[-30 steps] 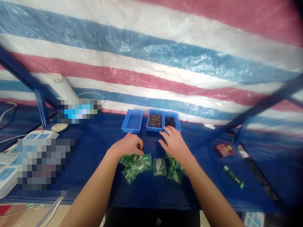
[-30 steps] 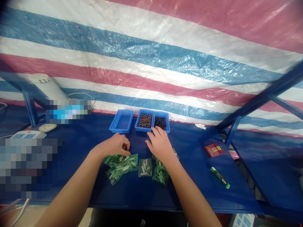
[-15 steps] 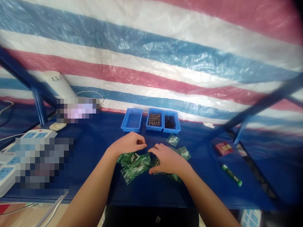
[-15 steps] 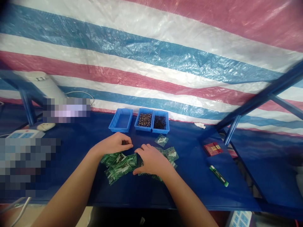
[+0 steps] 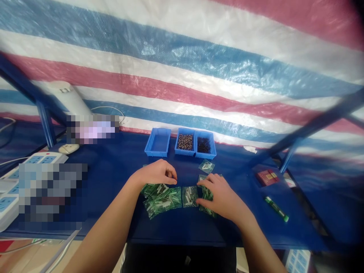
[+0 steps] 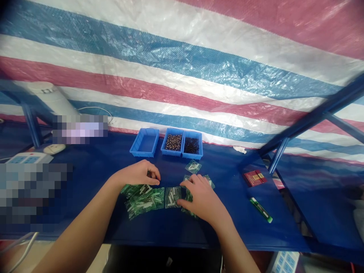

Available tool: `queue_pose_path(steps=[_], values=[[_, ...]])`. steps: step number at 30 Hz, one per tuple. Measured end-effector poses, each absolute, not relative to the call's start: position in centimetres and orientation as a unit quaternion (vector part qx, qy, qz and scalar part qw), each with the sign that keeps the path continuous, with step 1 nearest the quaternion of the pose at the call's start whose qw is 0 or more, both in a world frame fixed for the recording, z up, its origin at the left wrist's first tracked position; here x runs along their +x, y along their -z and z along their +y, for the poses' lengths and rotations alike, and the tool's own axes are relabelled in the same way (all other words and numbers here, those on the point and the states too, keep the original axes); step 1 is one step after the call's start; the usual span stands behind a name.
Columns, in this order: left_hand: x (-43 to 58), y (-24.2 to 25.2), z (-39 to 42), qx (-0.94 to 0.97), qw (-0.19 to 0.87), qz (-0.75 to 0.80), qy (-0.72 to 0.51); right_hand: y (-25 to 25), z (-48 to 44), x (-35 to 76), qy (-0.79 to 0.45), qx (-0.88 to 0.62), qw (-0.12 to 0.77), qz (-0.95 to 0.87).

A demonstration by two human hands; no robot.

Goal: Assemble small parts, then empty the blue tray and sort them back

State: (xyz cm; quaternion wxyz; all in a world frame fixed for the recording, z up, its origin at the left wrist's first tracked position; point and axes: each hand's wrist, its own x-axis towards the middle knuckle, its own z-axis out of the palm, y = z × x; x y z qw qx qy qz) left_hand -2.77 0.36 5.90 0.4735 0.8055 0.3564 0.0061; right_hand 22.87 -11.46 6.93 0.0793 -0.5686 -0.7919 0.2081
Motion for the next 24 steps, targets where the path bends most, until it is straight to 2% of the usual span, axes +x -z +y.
queue_pose_path(steps=[3, 8, 18, 24], values=[[-2.5, -5.8, 0.3, 0.807, 0.476, 0.351, -0.011, -7.2, -12.8, 23.8, -0.242, -0.605, 0.019, -0.759], [-1.2, -5.2, -0.6, 0.832, 0.456, 0.315, -0.027, -6.4, -13.5, 22.2, -0.248, -0.602, -0.033, -0.759], [-0.8, -4.8, -1.3, 0.836, 0.469, 0.278, -0.068, -5.1, -13.4, 20.9, -0.239, -0.57, -0.001, -0.786], [-0.8, -5.2, -1.1, 0.817, 0.464, 0.327, -0.101, -6.9, -12.3, 21.2, -0.243, -0.542, 0.045, -0.803]])
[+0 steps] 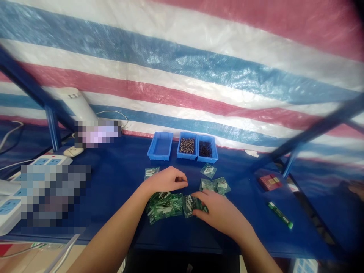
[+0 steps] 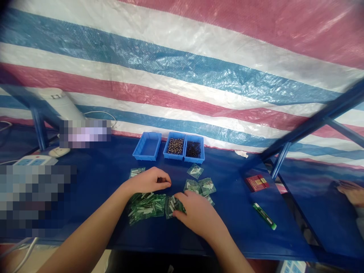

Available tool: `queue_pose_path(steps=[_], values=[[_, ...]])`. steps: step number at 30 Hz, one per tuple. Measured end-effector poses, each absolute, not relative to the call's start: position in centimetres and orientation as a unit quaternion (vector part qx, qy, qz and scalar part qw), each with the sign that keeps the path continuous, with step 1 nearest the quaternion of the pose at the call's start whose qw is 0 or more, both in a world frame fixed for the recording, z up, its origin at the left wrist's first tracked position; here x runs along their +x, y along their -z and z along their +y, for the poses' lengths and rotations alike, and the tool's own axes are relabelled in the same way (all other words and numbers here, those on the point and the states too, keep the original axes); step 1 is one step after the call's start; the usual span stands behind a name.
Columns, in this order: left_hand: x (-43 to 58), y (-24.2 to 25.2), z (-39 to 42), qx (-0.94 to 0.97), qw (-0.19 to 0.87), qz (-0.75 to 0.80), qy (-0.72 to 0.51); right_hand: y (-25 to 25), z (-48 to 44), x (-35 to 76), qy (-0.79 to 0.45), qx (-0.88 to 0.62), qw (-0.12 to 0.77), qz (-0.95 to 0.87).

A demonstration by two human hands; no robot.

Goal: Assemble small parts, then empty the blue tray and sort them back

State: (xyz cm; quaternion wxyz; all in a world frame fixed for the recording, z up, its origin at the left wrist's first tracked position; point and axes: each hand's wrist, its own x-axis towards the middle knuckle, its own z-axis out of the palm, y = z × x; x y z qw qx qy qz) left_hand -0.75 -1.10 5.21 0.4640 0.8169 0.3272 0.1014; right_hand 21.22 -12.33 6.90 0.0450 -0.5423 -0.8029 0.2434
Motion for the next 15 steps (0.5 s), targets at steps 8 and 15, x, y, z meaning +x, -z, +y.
queue_pose_path(steps=[8, 15], values=[[-1.0, -4.1, 0.1, 0.778, 0.383, 0.424, -0.259, -6.7, -3.1, 19.2, -0.008, -0.524, 0.139, -0.84], [-1.2, -3.9, 0.5, 0.769, 0.353, 0.449, -0.286, -3.9, 2.2, 17.5, 0.05, -0.546, 0.055, -0.835]])
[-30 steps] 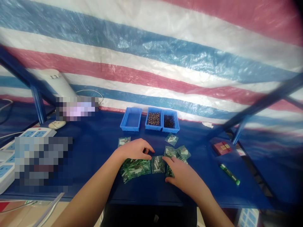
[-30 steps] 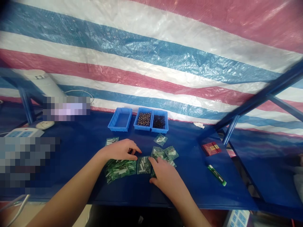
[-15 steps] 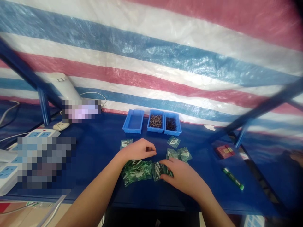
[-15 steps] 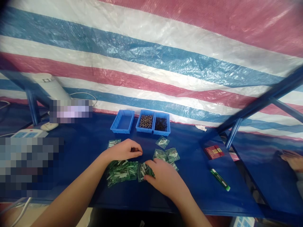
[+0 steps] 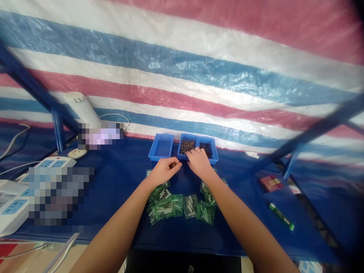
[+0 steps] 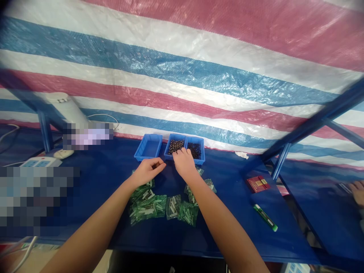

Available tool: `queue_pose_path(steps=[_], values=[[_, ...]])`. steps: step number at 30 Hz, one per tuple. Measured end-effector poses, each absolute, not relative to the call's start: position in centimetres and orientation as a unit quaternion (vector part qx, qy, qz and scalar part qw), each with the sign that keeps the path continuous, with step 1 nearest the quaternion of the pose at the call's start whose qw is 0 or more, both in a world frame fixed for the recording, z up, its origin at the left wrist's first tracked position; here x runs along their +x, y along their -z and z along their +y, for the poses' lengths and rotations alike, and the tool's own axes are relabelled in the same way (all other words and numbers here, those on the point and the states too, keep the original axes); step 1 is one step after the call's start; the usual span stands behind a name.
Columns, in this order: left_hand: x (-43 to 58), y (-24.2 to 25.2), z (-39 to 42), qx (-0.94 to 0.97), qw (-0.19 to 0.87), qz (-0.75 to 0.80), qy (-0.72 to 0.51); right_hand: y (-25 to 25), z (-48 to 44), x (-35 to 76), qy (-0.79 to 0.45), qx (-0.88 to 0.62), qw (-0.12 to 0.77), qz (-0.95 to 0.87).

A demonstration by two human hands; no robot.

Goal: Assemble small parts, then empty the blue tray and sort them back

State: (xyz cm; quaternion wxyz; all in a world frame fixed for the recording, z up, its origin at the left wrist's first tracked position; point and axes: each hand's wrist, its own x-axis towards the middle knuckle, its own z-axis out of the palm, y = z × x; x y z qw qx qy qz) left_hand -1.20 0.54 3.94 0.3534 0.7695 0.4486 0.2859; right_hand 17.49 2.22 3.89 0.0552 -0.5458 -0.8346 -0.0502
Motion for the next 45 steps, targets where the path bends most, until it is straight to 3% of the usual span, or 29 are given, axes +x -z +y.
queue_pose_path(steps=[7, 13, 18, 25, 31, 36, 40, 45], values=[[-1.4, -3.9, 0.6, 0.751, 0.324, 0.475, -0.324, -4.4, 2.9, 17.7, 0.058, -0.543, 0.076, -0.834], [-2.1, -3.3, 1.0, 0.686, 0.37, 0.515, -0.358, -6.9, 0.4, 18.6, 0.053, -0.538, 0.127, -0.832], [-1.7, -3.0, 1.2, 0.591, 0.459, 0.502, -0.433, -8.0, -3.1, 18.7, 0.045, -0.504, 0.147, -0.85], [-1.2, -3.2, 1.1, 0.559, 0.564, 0.442, -0.418, -6.3, -4.4, 17.7, -0.01, -0.465, 0.14, -0.874], [-1.2, -3.3, 0.6, 0.608, 0.485, 0.446, -0.444, -5.6, -4.9, 17.7, -0.161, -0.443, 0.262, -0.842], [-1.5, -4.1, -0.1, 0.681, 0.392, 0.464, -0.408, -3.3, -4.9, 17.7, -0.308, -0.561, 0.49, -0.592], [-1.6, -4.4, -0.2, 0.727, 0.313, 0.475, -0.384, -1.0, -3.9, 17.3, -0.509, -0.552, 0.477, -0.457], [-1.8, -4.5, -0.4, 0.777, 0.229, 0.458, -0.366, -0.2, -3.7, 17.2, -0.56, -0.531, 0.448, -0.451]])
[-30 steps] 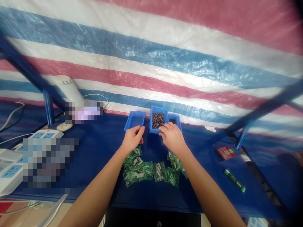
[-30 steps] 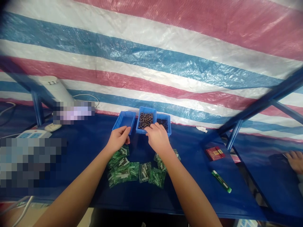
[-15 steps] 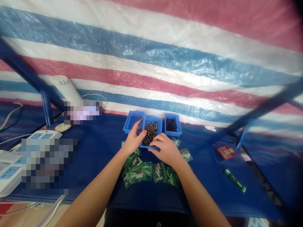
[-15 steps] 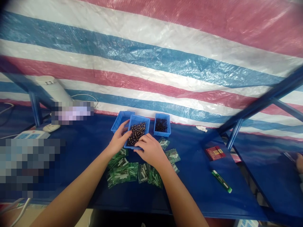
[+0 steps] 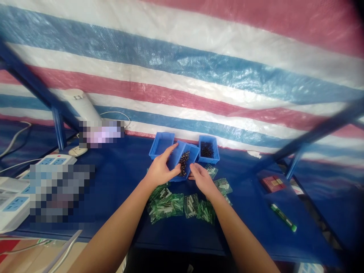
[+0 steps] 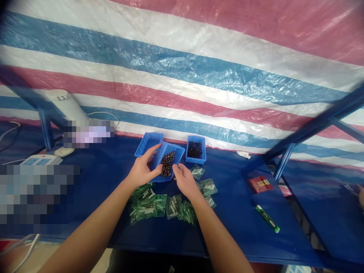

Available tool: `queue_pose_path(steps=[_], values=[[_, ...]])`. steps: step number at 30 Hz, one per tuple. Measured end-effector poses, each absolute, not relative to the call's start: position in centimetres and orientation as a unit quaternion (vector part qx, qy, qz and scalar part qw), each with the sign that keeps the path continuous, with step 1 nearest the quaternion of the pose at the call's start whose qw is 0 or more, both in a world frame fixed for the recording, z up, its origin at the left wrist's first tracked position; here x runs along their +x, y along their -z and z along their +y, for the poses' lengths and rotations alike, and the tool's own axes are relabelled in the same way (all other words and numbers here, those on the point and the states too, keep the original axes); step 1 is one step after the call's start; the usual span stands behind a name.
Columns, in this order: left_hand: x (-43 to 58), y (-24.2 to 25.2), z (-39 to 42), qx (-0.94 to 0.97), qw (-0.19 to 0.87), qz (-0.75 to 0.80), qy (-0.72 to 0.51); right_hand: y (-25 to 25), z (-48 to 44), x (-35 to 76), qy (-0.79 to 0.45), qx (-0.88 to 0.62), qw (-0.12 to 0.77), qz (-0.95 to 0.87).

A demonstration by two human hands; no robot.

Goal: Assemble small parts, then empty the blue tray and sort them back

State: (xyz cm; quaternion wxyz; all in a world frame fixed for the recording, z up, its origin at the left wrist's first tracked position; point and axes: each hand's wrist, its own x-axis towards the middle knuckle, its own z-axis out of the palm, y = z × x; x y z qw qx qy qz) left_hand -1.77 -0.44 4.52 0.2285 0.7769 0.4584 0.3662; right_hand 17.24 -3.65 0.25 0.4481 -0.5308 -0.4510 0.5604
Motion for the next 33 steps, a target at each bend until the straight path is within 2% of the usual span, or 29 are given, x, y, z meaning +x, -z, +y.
queue_pose_path(steps=[7, 14, 33], values=[[-1.8, -4.4, -0.9, 0.82, 0.119, 0.443, -0.341, 0.4, -3.1, 17.7, -0.587, -0.546, 0.416, -0.428], [-2.0, -3.9, -0.7, 0.864, 0.035, 0.344, -0.366, 1.0, -2.9, 18.0, -0.575, -0.559, 0.424, -0.422], [-2.8, -4.0, 0.0, 0.865, -0.026, 0.241, -0.44, -1.9, -4.4, 17.6, -0.52, -0.575, 0.377, -0.506]])
